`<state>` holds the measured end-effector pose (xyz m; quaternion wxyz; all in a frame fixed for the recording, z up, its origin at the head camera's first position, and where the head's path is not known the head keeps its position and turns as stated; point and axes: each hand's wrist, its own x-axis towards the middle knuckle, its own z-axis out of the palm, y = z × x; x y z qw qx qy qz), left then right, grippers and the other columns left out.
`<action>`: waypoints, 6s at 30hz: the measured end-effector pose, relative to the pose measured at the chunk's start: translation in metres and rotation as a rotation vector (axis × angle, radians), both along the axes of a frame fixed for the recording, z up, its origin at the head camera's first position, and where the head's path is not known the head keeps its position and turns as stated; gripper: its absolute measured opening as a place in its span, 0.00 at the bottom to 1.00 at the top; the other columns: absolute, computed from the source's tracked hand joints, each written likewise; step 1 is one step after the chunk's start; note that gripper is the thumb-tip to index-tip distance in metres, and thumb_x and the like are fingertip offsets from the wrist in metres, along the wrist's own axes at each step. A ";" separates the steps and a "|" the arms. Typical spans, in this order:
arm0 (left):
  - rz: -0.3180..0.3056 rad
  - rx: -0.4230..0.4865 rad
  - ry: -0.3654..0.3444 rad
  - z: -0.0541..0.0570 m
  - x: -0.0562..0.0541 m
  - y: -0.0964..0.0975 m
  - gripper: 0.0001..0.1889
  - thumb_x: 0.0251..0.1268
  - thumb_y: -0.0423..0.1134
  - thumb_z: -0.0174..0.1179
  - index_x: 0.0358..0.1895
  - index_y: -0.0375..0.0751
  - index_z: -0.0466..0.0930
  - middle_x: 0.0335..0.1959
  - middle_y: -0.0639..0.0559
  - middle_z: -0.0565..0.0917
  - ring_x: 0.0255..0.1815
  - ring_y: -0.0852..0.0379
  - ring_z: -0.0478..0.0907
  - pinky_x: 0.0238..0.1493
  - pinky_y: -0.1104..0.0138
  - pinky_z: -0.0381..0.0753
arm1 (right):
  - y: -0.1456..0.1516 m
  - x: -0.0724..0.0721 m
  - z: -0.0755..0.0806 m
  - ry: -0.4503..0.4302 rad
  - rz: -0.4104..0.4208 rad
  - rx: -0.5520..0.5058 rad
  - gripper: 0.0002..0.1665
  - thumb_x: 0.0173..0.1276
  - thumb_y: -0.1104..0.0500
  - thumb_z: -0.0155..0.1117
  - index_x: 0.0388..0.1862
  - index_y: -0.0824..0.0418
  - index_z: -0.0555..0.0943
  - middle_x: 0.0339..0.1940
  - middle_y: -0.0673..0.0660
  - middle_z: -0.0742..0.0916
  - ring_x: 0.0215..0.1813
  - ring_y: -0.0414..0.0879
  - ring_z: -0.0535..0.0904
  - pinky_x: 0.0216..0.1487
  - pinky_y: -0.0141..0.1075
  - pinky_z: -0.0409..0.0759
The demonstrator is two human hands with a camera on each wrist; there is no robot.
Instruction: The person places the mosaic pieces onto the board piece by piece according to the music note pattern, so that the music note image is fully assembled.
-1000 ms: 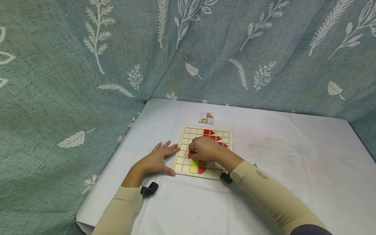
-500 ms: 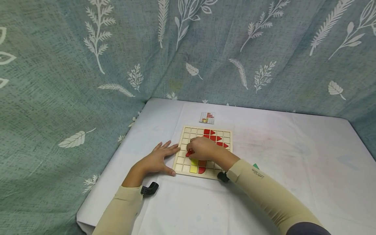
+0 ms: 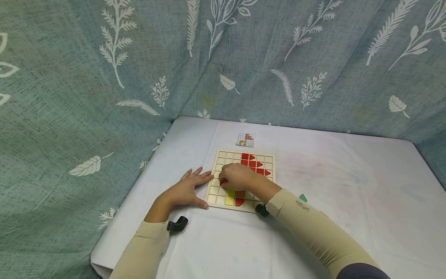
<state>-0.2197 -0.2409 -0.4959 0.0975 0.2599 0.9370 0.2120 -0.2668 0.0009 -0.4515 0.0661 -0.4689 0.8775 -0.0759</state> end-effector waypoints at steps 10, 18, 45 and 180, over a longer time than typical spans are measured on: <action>-0.002 -0.003 0.004 -0.001 -0.001 0.000 0.60 0.32 0.76 0.68 0.75 0.54 0.60 0.76 0.61 0.56 0.78 0.50 0.39 0.74 0.51 0.30 | 0.002 0.002 0.000 0.004 -0.024 0.025 0.08 0.62 0.53 0.68 0.40 0.50 0.87 0.33 0.43 0.79 0.35 0.40 0.75 0.42 0.33 0.77; 0.000 -0.003 -0.001 -0.004 -0.002 -0.001 0.60 0.32 0.76 0.67 0.75 0.54 0.60 0.76 0.61 0.56 0.78 0.51 0.39 0.74 0.51 0.29 | 0.002 0.002 -0.001 -0.007 -0.030 0.045 0.10 0.63 0.52 0.68 0.43 0.49 0.87 0.35 0.44 0.80 0.37 0.40 0.75 0.44 0.33 0.78; 0.001 0.011 -0.004 -0.004 -0.002 0.000 0.60 0.32 0.76 0.68 0.75 0.54 0.60 0.76 0.61 0.56 0.78 0.50 0.39 0.74 0.51 0.30 | 0.025 -0.005 0.009 -0.023 -0.062 -0.069 0.12 0.69 0.55 0.63 0.47 0.55 0.87 0.43 0.47 0.84 0.46 0.40 0.80 0.50 0.34 0.79; 0.021 0.002 -0.008 -0.002 0.001 0.003 0.61 0.30 0.74 0.70 0.75 0.54 0.60 0.76 0.63 0.56 0.78 0.53 0.38 0.74 0.52 0.30 | 0.193 0.066 -0.005 -0.080 -0.104 -0.183 0.05 0.57 0.59 0.73 0.32 0.52 0.84 0.26 0.39 0.78 0.28 0.35 0.74 0.31 0.29 0.77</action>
